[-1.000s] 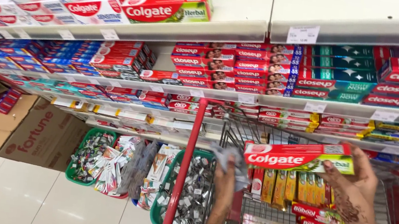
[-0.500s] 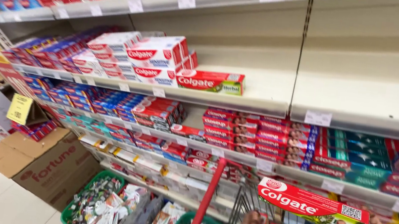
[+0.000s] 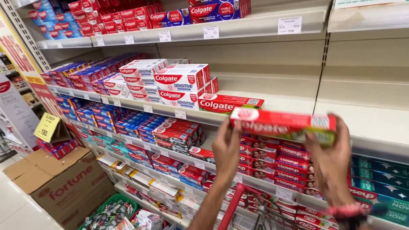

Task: Wipe down store shelves with a cloth and reorganize toothpaste products.

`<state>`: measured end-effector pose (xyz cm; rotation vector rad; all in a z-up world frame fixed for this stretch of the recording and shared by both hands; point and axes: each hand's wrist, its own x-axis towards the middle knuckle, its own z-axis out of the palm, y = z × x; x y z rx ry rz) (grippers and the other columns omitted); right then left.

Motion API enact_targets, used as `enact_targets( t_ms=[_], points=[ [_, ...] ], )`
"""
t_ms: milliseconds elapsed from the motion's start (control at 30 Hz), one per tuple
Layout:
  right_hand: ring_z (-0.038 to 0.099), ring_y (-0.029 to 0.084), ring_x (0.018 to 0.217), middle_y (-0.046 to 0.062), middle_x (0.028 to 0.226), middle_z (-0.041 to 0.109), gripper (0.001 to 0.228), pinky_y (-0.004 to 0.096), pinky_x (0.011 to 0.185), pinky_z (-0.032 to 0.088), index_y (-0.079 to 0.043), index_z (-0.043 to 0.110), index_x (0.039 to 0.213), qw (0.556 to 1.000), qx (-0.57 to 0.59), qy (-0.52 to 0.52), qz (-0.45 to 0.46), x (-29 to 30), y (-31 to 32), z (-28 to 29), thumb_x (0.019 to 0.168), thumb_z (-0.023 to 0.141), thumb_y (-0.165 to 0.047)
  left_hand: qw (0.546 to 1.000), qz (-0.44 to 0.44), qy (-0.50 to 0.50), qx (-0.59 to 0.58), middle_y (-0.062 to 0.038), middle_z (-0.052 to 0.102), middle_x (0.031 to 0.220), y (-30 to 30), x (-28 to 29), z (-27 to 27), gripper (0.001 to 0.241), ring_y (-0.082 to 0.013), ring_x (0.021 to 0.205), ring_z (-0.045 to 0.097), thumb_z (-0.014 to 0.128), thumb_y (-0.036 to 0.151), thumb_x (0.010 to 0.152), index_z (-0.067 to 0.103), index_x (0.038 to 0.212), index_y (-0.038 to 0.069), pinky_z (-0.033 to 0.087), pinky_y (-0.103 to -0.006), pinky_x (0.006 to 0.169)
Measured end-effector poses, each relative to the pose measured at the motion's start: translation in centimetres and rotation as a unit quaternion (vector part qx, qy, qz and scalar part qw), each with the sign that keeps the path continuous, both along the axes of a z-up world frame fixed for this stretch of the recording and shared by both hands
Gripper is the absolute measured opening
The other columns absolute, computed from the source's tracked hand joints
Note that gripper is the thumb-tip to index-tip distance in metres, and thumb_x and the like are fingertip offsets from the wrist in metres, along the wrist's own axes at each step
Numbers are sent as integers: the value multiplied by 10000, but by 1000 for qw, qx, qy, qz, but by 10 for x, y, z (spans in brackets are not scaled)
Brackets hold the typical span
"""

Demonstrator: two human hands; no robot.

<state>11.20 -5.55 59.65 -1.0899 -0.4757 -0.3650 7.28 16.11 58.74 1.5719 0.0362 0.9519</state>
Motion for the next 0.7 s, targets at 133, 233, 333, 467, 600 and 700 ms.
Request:
enact_targets(
  t_ms=[133,233,333,467,600,700],
  points=[
    [665,167,1144,100,1276,661,575,286,963,596,-18,481,1477,989,-97,-88,-65,54,25,33,954,721,-34,985,117,-9,130,-159,633,1240,47,56,27,599,-257,1055,686,590,477,1012,586,1408,28,620,-462,860],
    [673,188,1122,136,1236,693,566,307,946,586,2,513,1442,982,-124,-120,-79,90,46,43,943,771,-70,982,130,22,136,-158,663,1229,75,97,52,601,-274,1042,703,625,470,977,600,1388,32,625,-469,856],
    [702,222,1093,164,1234,698,536,320,918,592,17,529,1343,969,-182,-108,-127,121,68,43,916,811,-145,967,173,-12,188,-179,705,1179,91,119,65,588,-312,1030,723,711,434,917,635,1331,23,610,-480,873],
    [725,251,1082,195,1174,726,565,342,929,577,41,492,1289,961,-212,-103,-142,166,87,33,911,822,-217,922,223,-73,308,-221,719,1156,119,156,77,475,-373,1058,700,777,363,905,698,1232,28,544,-515,917],
    [733,295,1060,242,1114,723,587,367,926,574,60,452,1258,944,-300,-56,-124,189,94,26,926,786,-290,903,181,14,389,-238,752,1045,136,175,82,283,-388,994,723,735,270,910,774,1126,91,555,-496,897],
    [735,334,1033,280,1074,716,605,395,895,581,79,426,1250,930,-349,-27,-112,200,101,21,945,746,-334,895,144,57,419,-244,758,997,148,188,80,236,-386,968,742,697,255,945,776,1088,84,572,-481,901]
  ],
)
